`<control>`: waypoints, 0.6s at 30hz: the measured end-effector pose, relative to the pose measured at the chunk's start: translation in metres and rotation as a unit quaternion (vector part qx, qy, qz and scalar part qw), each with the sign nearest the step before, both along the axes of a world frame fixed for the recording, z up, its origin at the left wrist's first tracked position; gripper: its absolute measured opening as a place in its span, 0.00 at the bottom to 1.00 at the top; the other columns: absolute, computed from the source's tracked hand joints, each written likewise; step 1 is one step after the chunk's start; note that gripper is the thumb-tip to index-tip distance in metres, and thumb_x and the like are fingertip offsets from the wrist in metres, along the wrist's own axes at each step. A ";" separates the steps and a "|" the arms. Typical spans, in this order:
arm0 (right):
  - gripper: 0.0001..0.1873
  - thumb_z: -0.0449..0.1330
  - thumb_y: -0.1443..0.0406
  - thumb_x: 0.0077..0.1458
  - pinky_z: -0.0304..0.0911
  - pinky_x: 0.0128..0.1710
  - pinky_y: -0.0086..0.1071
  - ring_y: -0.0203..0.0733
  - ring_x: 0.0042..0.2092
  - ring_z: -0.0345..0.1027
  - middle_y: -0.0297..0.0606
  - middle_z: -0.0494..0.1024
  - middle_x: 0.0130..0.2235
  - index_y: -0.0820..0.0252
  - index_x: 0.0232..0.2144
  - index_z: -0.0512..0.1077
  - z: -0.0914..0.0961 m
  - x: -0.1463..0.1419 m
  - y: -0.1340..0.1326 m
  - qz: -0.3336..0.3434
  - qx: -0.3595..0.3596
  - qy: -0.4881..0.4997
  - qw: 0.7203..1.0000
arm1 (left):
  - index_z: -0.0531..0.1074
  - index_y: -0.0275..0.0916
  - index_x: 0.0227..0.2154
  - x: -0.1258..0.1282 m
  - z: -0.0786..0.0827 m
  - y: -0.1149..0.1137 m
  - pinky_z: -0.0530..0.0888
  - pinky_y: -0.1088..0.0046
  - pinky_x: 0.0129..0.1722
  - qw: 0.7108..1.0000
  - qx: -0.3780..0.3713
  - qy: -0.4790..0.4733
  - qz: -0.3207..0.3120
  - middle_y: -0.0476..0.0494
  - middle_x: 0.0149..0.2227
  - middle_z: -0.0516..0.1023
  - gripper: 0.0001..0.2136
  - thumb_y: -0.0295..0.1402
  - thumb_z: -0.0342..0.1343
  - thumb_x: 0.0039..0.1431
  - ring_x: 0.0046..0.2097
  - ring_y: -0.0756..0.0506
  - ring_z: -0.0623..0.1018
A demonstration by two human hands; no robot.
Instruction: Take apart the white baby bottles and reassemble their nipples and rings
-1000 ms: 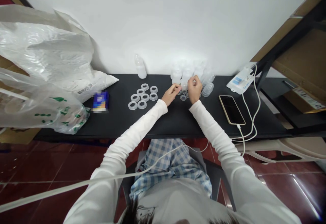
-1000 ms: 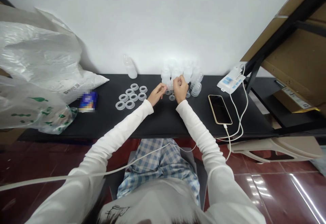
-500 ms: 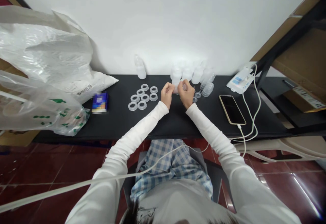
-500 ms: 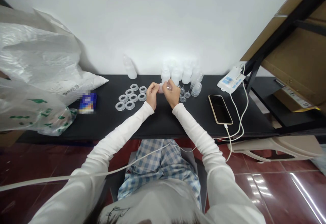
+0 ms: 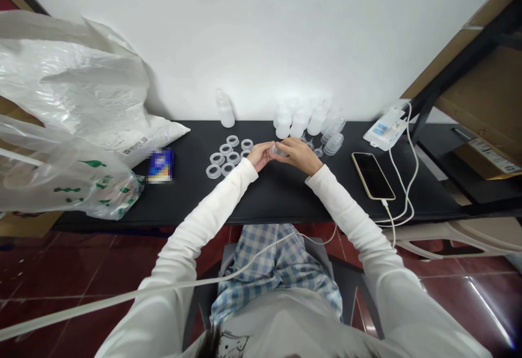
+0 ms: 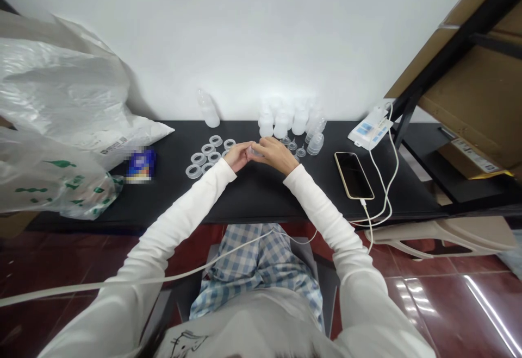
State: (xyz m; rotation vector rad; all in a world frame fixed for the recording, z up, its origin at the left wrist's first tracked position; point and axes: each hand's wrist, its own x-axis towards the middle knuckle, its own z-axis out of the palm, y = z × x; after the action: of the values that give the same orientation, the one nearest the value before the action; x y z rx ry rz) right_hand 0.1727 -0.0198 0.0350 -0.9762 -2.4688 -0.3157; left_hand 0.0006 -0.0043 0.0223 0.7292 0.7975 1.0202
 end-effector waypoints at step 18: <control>0.19 0.48 0.78 0.65 0.61 0.68 0.52 0.43 0.73 0.46 0.43 0.73 0.59 0.54 0.49 0.69 0.027 0.036 -0.033 0.171 -0.016 -0.177 0.969 | 0.74 0.31 0.24 0.008 -0.010 -0.007 0.70 0.76 0.27 0.989 0.000 0.095 -0.117 0.50 0.18 0.71 0.09 0.29 0.61 0.59 0.21 0.54 0.71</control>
State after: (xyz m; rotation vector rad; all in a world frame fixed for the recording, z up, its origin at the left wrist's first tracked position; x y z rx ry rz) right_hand 0.2084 -0.0525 0.0622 -0.5190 -2.9137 -0.3595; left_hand 0.0086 -0.0116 0.0118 0.9061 0.8528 0.7475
